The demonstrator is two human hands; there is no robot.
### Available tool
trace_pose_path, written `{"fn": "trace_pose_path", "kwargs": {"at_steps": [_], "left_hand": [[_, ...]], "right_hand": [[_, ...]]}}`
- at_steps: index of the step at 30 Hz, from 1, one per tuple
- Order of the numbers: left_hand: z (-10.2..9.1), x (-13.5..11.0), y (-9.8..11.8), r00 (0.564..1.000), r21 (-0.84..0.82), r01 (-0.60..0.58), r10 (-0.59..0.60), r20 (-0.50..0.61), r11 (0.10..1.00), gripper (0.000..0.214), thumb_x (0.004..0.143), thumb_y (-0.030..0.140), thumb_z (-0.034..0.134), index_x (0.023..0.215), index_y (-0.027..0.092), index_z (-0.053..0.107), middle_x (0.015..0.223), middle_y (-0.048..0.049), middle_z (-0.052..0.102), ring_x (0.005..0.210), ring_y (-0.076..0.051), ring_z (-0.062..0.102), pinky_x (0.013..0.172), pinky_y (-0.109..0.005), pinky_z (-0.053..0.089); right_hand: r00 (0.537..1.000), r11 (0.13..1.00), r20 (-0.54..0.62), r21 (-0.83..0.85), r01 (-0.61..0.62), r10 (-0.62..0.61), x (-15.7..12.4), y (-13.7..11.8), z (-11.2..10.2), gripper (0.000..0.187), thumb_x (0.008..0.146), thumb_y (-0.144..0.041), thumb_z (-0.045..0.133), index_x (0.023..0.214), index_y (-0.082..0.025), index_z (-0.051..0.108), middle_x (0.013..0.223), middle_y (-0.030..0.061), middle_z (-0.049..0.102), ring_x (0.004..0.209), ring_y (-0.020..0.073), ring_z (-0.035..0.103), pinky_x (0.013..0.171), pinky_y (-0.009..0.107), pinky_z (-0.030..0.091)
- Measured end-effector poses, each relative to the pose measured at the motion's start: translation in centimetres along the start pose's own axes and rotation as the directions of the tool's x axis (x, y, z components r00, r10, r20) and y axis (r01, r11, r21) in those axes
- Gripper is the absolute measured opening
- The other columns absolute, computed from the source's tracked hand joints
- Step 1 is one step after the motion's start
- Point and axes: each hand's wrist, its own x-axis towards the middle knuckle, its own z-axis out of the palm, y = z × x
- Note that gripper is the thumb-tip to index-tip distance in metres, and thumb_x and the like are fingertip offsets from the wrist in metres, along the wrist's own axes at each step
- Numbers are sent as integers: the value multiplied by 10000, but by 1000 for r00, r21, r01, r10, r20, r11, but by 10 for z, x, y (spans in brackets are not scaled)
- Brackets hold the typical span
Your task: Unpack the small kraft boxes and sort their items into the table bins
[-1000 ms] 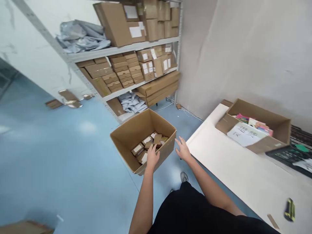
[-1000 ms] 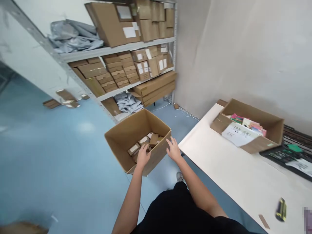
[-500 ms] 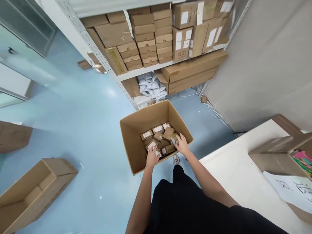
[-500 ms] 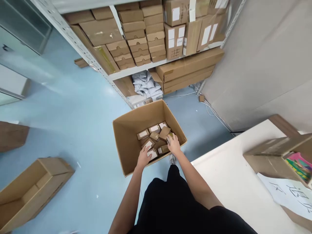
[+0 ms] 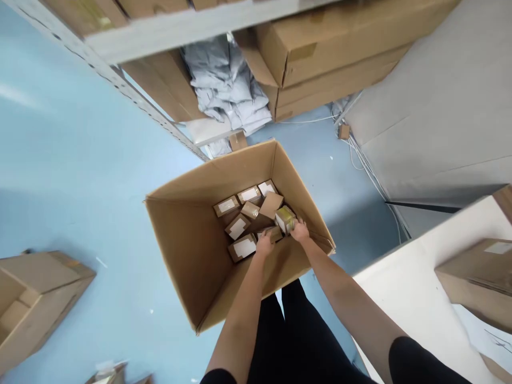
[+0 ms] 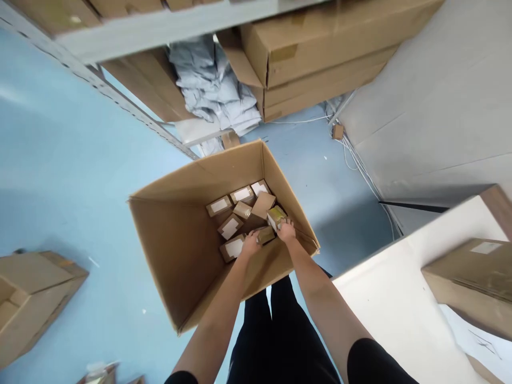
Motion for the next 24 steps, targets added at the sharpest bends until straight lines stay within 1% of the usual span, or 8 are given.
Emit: {"fn": "trace_pose_path", "kwargs": {"at_steps": [3,5,8,11,16,20,22,24], "left_hand": [[35,46,-18,987,-8,104,-102,121,995,638,783,177,772,1403,115,632,1464,-242,607,1265,-324,655,1073,-406,510],[56,77,-27,977,-20,136,-130,169,991,668,815,208,754,1460,155,591,1539,-219,547,1331,-320,610,1127,-412,473],[85,117,-38,966,-34,134,-123,230,990,683,854,205,699,1517,205,535,1589,-170,503,1395,-303,546,1181,-401,420],[110,148,-47,954,-21,105,-95,285,994,678,879,188,653,1540,194,501,1608,-172,472,1414,-302,513,1192,-397,400],[147,173,-65,946,23,28,-34,322,999,668,883,180,647,1533,160,495,1625,-193,429,1437,-312,467,1189,-394,388],[164,179,-82,932,72,15,-40,360,997,719,881,179,654,1571,162,451,1658,-198,381,1412,-341,474,1140,-420,436],[168,182,-86,931,107,5,-44,363,994,774,884,158,648,1613,187,390,1708,-189,303,1420,-351,459,1121,-435,451],[171,183,-88,930,136,-32,-20,367,990,827,887,135,637,1648,237,327,1752,-156,219,1453,-361,416,1118,-462,451]], "right_hand": [[992,995,85,-41,-87,91,34,11,33,616,852,-266,690,1457,-185,602,1464,171,584,1326,317,537,1128,411,406],[979,988,143,-76,-136,145,54,17,54,692,843,-281,701,1512,-197,547,1540,171,518,1369,329,503,1151,416,391],[960,977,200,-123,-175,197,83,26,82,786,853,-340,709,1580,-189,450,1640,169,393,1440,339,433,1195,417,345],[936,962,245,-169,-215,253,109,37,108,849,859,-412,726,1606,-189,389,1690,171,299,1503,349,353,1209,429,320],[889,916,245,-217,-337,385,138,52,150,1036,800,-495,807,1639,-193,280,1723,202,196,1543,377,258,1178,472,346],[870,874,180,-270,-405,459,139,58,173,1147,715,-471,877,1620,-114,271,1605,282,342,1452,411,348,1129,488,383],[886,888,189,-283,-364,423,132,61,178,1148,688,-458,890,1610,-118,297,1554,275,387,1405,411,386,1113,488,396],[926,937,237,-264,-231,295,123,63,177,1138,677,-452,886,1614,-158,311,1553,237,382,1398,398,383,1124,489,391]]}}
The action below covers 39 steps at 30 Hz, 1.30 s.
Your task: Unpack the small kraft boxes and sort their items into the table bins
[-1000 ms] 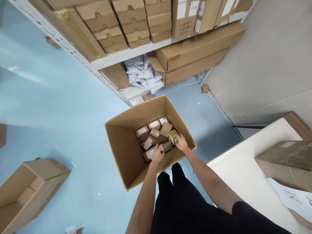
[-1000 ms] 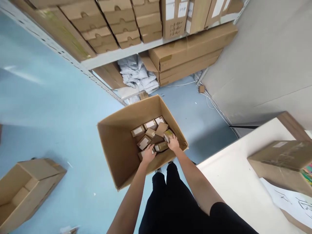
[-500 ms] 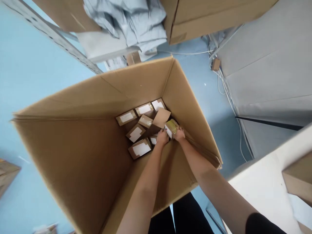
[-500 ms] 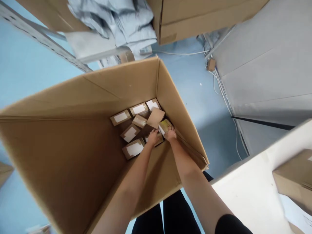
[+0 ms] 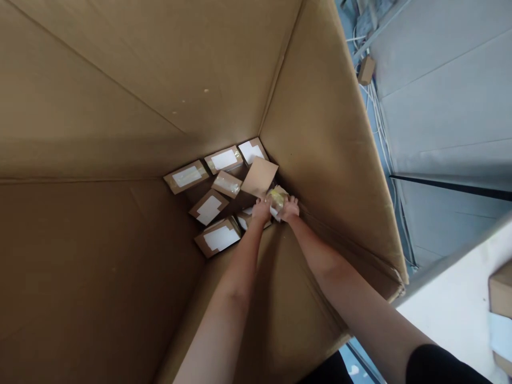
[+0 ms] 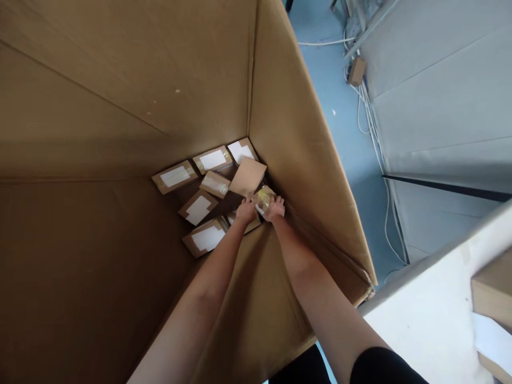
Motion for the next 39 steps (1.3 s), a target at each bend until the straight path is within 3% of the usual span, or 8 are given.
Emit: {"fn": "trace_pose_path", "kwargs": {"at_steps": [4,9,14,19,25,30,35,39], "left_hand": [[-2,-2,0,998,71,-65,65,-1,995,854,901,153,609,1673,291,270,1777,-117,165,1545,-395,275,1185,-591,356],[-24,-32,-13,995,90,-99,97,32,991,1028,803,168,676,1697,270,178,1781,-126,130,1594,-400,186,1239,-600,280],[-59,-96,-8,993,93,-114,113,22,989,1061,730,166,712,1672,250,232,1673,-162,334,1461,-371,407,1141,-475,439],[-80,-184,26,998,95,15,-10,-55,995,1081,695,164,752,1654,259,262,1614,-172,370,1400,-368,460,1119,-428,444],[-103,-308,52,984,139,111,-88,-157,984,1160,611,121,805,1645,192,283,1606,-172,381,1408,-343,463,1161,-388,397],[-134,-389,70,949,173,217,-166,-267,961,1159,605,92,776,1651,243,299,1619,-143,390,1407,-353,473,1157,-409,413],[-171,-434,111,942,281,52,47,-332,958,1138,638,151,800,1652,315,312,1660,-120,377,1506,-415,360,1201,-485,379],[-189,-457,171,898,414,-89,253,-359,906,1124,690,159,767,1671,356,255,1702,-85,332,1453,-387,440,1164,-468,427]], "right_hand": [[945,946,39,-5,324,-323,-11,3,-6,1172,626,-393,912,1625,-216,326,1555,162,376,1423,349,353,1192,473,334],[871,877,110,13,480,-479,-26,-1,-38,1222,547,-209,950,1622,-215,368,1529,138,415,1413,310,381,1196,380,341],[785,794,164,-14,607,-597,-80,-13,-81,1203,543,-140,917,1617,-245,384,1514,118,451,1409,312,412,1189,383,367],[773,758,145,-151,634,-618,-171,-34,-113,1177,568,-136,886,1624,-229,373,1550,172,422,1448,374,378,1184,444,396],[712,705,50,-112,700,-700,-284,-51,-142,1136,599,-185,828,1631,-283,363,1599,147,389,1489,380,341,1191,456,386],[600,606,-102,-43,794,-793,-358,-59,-175,1080,568,-154,770,1589,-282,441,1522,142,475,1422,375,434,1175,467,393],[615,648,-347,30,761,-708,-422,-29,-208,1092,573,-210,769,1597,-318,404,1497,138,507,1384,382,467,1089,490,454],[623,728,-568,59,683,-538,-473,16,-223,1014,653,-179,712,1603,-341,399,1545,135,484,1455,383,395,1142,535,398]]}}
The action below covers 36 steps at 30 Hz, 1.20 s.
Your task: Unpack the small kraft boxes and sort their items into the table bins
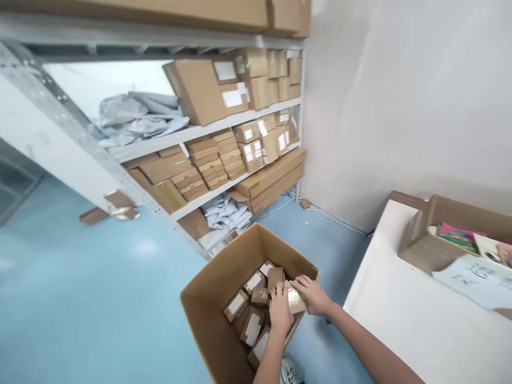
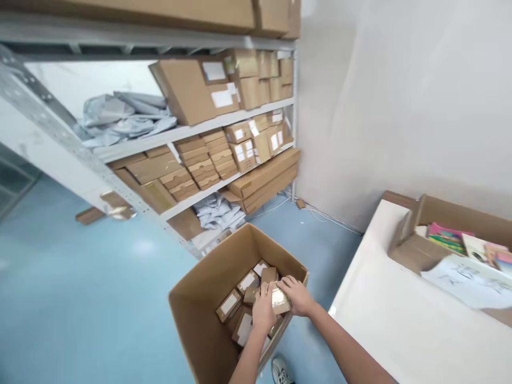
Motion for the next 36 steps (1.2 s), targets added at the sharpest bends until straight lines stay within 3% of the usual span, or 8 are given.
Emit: {"fn": "trace_pose_path", "kwargs": {"at_steps": [4,8,13,18,22,27,31,36], "left_hand": [[-29,-4,82,973,119,-186,200,-117,975,1087,727,77,688,1680,355,243,1699,-79,337,1464,-388,413,1161,-480,428],[-24,-19,198,895,152,-404,424,-136,902,1064,778,64,649,1689,379,199,1706,-80,318,1461,-372,416,1160,-480,428],[35,-56,365,786,112,-610,616,-38,785,1083,777,82,676,1697,336,165,1748,-120,216,1553,-378,316,1175,-475,416],[118,-100,480,657,-26,-726,704,271,687,1136,698,148,764,1684,287,215,1784,-123,121,1574,-351,320,1179,-414,419],[175,-123,507,564,-132,-709,669,484,693,1085,699,209,775,1667,184,286,1769,-168,181,1588,-317,315,1238,-359,345],[195,-121,510,550,-157,-742,726,412,652,900,796,202,708,1631,205,372,1774,-136,186,1552,-268,396,1239,-350,352],[189,-109,517,637,-124,-737,744,201,664,850,832,203,686,1625,216,378,1785,-122,136,1565,-302,362,1257,-418,345],[194,-82,544,678,-337,-672,731,77,660,765,954,375,589,1646,192,319,1671,-141,433,1547,-264,401,1265,-453,353]], "right_hand": [[975,995,-200,-4,-97,95,-69,18,-53,1026,668,-126,669,1629,-329,373,1603,129,433,1503,370,336,1169,532,384],[904,979,-389,-24,-202,177,-177,62,-102,1026,672,-77,637,1638,-303,374,1621,122,416,1510,347,314,1181,522,383],[760,890,-516,9,-457,395,-347,121,-132,1019,698,-31,617,1644,-313,367,1658,109,376,1541,350,253,1189,523,367],[620,734,-465,103,-671,632,-492,161,-105,989,704,-63,697,1616,-305,405,1655,130,380,1541,364,269,1163,516,401],[603,679,-337,186,-711,723,-559,178,-62,1038,628,-134,810,1586,-307,451,1640,129,408,1514,378,334,1159,512,420],[579,672,-358,245,-699,733,-576,183,-40,1085,573,-159,871,1569,-331,477,1596,116,450,1457,379,387,1157,520,427],[439,621,-488,313,-719,754,-564,183,-45,1018,662,-188,842,1590,-318,445,1604,144,406,1475,394,353,1175,565,402],[165,497,-629,397,-772,759,-552,200,-63,1069,731,-240,862,1651,-295,321,1641,182,316,1536,416,273,1206,602,373]]}}
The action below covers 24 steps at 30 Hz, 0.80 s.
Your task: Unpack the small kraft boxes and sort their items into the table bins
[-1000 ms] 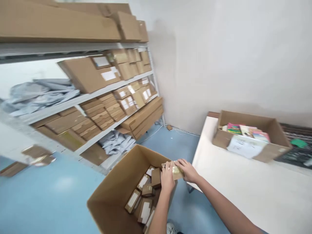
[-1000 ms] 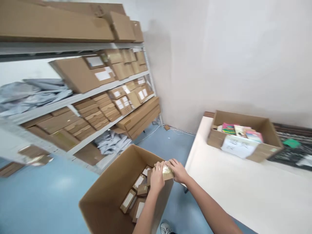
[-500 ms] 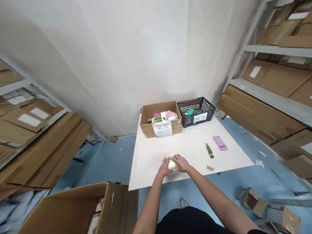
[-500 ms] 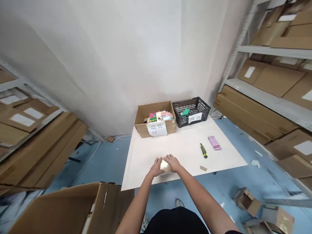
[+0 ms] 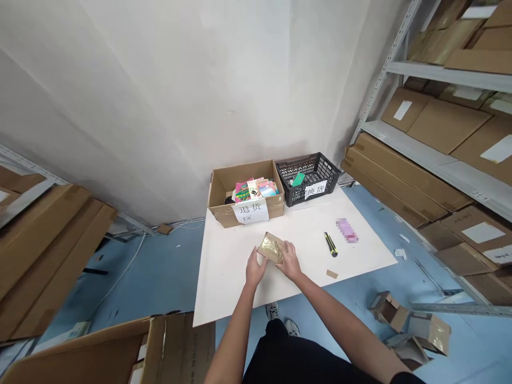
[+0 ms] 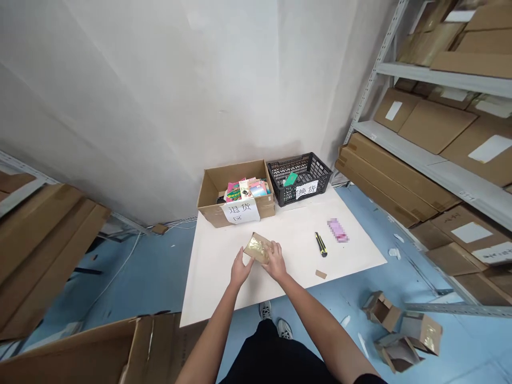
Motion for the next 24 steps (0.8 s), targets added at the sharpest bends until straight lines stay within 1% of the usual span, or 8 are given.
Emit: {"fn": "trace_pose_path", "kwargs": {"at_steps": [2,4,7,12,15,18,21,24], "left_hand": [[5,19,0,1000,-97,15,-12,26,995,736,963,370,562,1643,219,324,1650,-119,471,1520,-247,445,1233,-451,401],[11,35,0,997,-155,30,-19,74,987,703,943,297,551,1621,271,369,1647,-74,483,1485,-226,491,1191,-435,454],[17,52,-2,981,-200,-33,70,183,979,688,889,198,569,1561,314,473,1655,-30,476,1439,-220,541,1166,-420,488],[21,68,-5,951,-247,-88,156,269,965,621,907,142,565,1497,335,547,1679,-6,440,1389,-221,594,1157,-401,508],[21,76,-5,945,-259,-73,150,290,963,567,919,139,568,1450,337,588,1653,10,479,1360,-209,621,1135,-374,533],[27,77,-6,955,-282,-62,139,264,958,453,937,172,580,1361,310,653,1575,-1,575,1298,-213,668,1112,-382,558],[40,68,-6,953,-268,-76,148,262,960,328,963,194,555,1231,291,717,1472,-6,666,1261,-207,689,1102,-387,566],[59,55,-1,912,-208,-135,204,357,969,337,946,181,579,1228,295,725,1437,-5,689,1233,-200,700,1083,-368,567]], "right_hand": [[998,998,-2,-28,-55,55,8,3,1,1104,746,-274,869,1674,-285,269,1617,186,358,1513,400,338,1197,557,409],[991,993,72,-48,-109,113,10,11,3,1108,777,-319,844,1692,-288,219,1492,169,517,1400,379,501,1138,520,479],[962,972,145,-31,-232,234,10,23,6,1039,855,-372,748,1703,-326,150,1271,101,671,1183,343,670,1014,495,561],[962,950,59,150,-273,267,24,26,2,1072,855,-333,704,1705,-323,51,1522,125,514,1326,320,599,1037,464,558],[965,948,63,180,-263,256,40,23,-8,972,868,-301,687,1686,-349,164,1568,102,457,1374,291,559,1077,447,535],[974,968,110,133,-211,198,53,25,-18,835,862,-231,688,1621,-331,355,1539,85,483,1380,267,544,1128,419,492],[968,980,163,24,-196,189,56,33,-23,825,870,-144,626,1629,-329,360,1531,83,489,1322,250,578,1095,381,505],[915,954,281,-165,-252,290,51,47,-24,832,859,-82,585,1626,-346,398,1524,101,495,1264,268,614,1034,375,528]]}}
